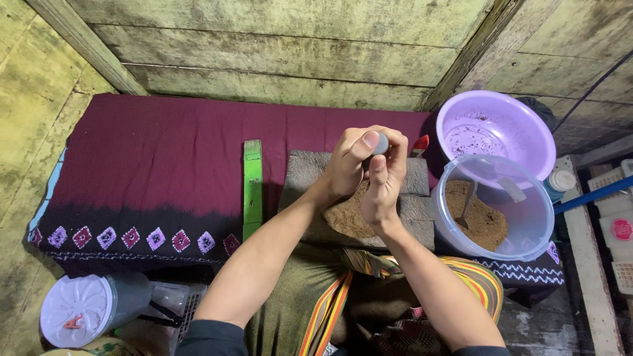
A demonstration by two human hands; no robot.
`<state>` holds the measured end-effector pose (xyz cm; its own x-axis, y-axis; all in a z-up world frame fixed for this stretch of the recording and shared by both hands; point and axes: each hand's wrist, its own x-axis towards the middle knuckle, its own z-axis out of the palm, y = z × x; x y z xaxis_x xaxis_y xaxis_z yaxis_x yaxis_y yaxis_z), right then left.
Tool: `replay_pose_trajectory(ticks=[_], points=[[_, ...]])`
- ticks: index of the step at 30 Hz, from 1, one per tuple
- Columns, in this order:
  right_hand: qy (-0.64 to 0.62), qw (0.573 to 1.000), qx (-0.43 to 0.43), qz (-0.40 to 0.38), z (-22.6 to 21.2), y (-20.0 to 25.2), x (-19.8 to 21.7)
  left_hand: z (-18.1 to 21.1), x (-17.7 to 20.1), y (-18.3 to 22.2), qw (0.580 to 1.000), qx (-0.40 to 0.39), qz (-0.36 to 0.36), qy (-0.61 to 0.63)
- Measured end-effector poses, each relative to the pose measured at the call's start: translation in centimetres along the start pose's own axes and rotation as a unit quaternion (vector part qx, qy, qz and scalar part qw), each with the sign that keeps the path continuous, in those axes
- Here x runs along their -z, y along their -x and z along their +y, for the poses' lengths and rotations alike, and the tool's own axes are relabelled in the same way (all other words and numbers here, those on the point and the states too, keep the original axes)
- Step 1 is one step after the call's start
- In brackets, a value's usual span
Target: Grinding brown powder in a stone mortar using a manual pestle
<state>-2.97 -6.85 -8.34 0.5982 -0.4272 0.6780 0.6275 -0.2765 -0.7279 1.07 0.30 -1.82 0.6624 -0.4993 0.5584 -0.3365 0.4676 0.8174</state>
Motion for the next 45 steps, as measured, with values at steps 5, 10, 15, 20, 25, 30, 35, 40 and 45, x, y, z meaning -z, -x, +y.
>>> replay_pose_trajectory(ticks=[5,10,15,20,25,30,35,40,45], points=[[-0.052,0.998,0.008,-0.026,-0.7,-0.4,0.6,-1.1,-1.3,1.4,0.993,-0.051,0.064,-0.088],[-0.096,0.994,0.033,-0.029,-1.7,-2.0,1.6,2.1,-3.1,1.3,0.987,-0.071,0.088,-0.111],[-0.081,0.995,0.042,-0.029,-1.8,-1.9,4.3,4.0,-5.0,0.1,0.986,-0.105,0.076,-0.105],[-0.062,0.997,0.027,-0.039,-1.0,-1.5,6.0,3.4,-6.0,-0.6,0.981,-0.126,0.067,-0.134],[-0.049,0.998,0.016,-0.045,0.4,-3.2,2.0,-8.3,-3.1,-0.5,0.995,0.027,0.094,-0.029],[-0.053,0.997,0.017,-0.050,0.9,-3.3,1.2,-9.1,-1.1,0.0,0.990,0.027,0.118,-0.069],[-0.045,0.997,0.002,-0.062,1.1,-1.6,1.3,-8.2,-0.9,0.9,0.993,0.031,0.108,-0.033],[-0.039,0.996,0.013,-0.074,0.6,-1.6,1.5,-5.5,-0.6,0.2,0.999,0.026,0.016,0.029],[-0.030,0.996,0.017,-0.082,-0.1,-1.5,2.1,-4.5,-0.8,0.4,0.998,0.024,-0.002,0.055]])
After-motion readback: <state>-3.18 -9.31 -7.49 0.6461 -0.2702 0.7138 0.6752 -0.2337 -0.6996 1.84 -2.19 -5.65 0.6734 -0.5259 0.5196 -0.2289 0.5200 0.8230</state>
